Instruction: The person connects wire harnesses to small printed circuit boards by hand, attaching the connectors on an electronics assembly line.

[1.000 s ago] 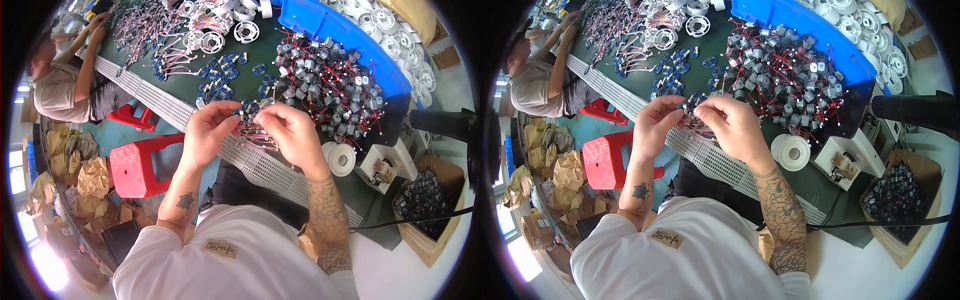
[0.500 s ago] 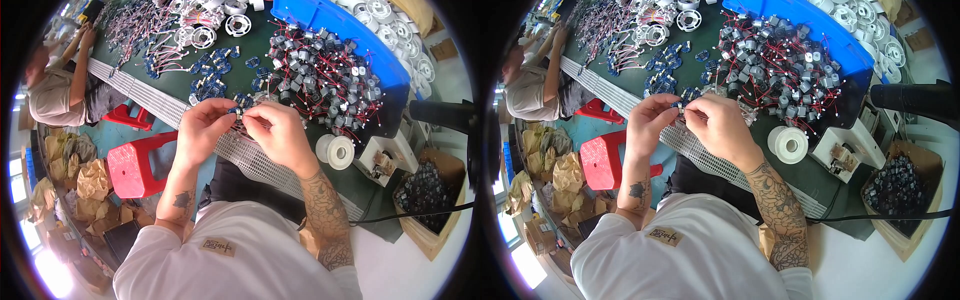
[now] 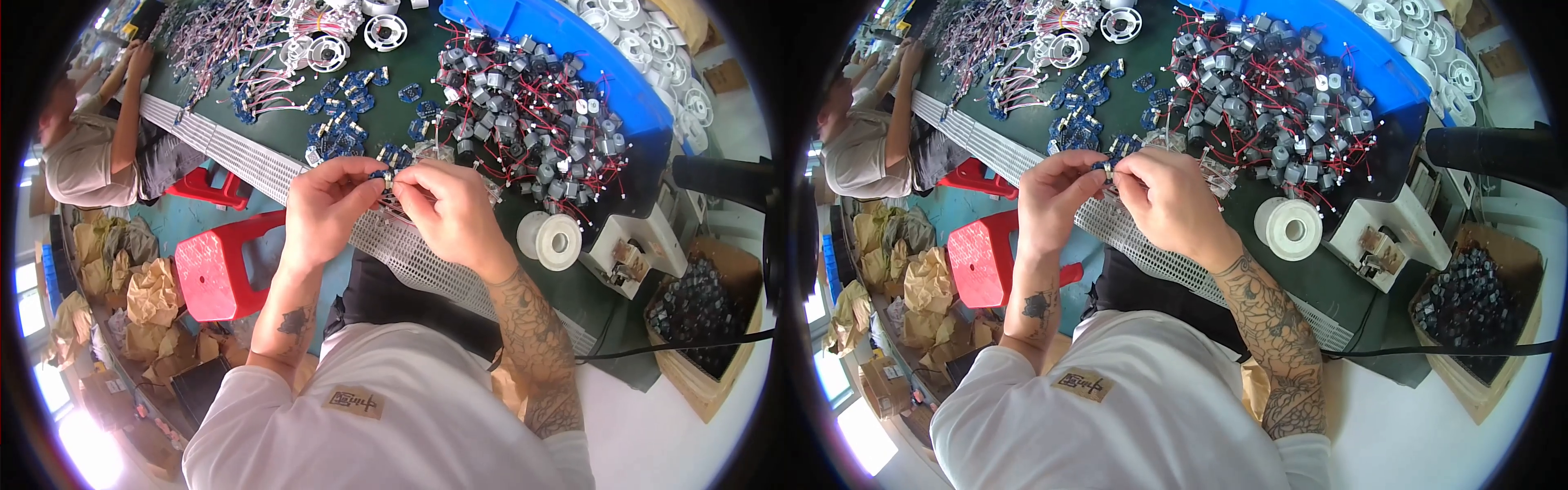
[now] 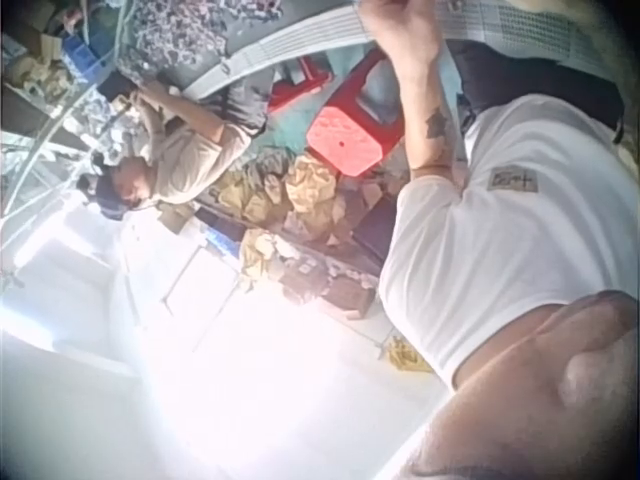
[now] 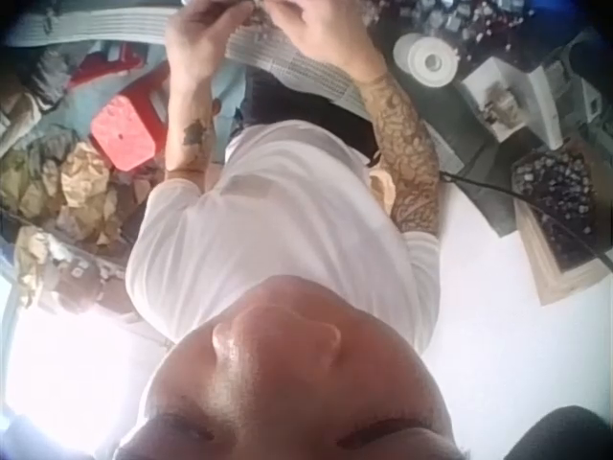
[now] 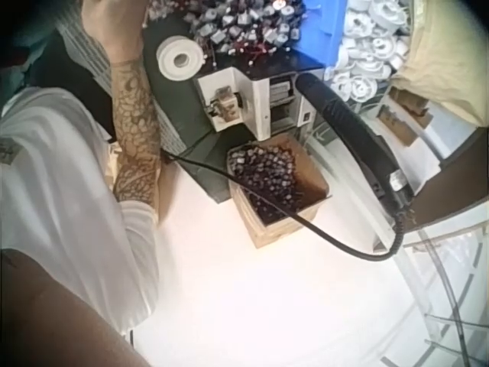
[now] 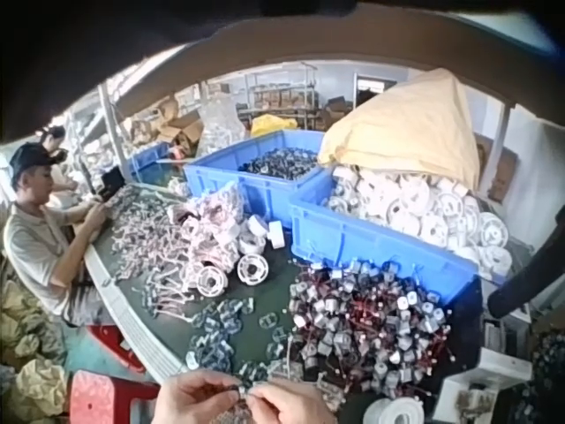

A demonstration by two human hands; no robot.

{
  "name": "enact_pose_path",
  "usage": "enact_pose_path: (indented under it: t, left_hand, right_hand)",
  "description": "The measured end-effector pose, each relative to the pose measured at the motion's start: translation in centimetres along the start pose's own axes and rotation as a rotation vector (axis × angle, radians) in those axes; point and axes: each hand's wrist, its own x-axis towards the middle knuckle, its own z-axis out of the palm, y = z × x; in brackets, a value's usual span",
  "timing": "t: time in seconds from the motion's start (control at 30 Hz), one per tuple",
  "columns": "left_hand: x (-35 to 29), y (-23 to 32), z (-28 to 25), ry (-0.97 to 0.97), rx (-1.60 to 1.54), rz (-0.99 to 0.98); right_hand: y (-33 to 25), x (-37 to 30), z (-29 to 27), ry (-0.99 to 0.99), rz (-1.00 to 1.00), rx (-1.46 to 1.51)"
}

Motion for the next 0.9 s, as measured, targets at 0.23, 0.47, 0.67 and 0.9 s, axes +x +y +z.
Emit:
enact_pose_path:
  t: [0.23, 0.47, 0.67, 0.9]
  left_hand:
    - [0.1, -0.4, -0.3, -0.050, 0.073, 0.063]
    - [0.8, 0.4, -1.6, -0.102, 0.103, 0.111]
    - [8.5, 2.4, -13.1, 0.484, 0.300, 0.333]
    - [17.2, -1.1, -22.6, 0.677, 0.699, 0.325]
  right_hand:
    - [0.2, -0.1, 0.3, -0.025, -0.019, -0.027]
    - [-0.8, 0.7, -0.4, -0.035, -0.035, -0.083]
    - [-1.8, -0.1, -0.8, -0.119, -0.178, -0.497]
    - [-0.5, -1.5, 1.6, -0.259, -0.190, -0.517]
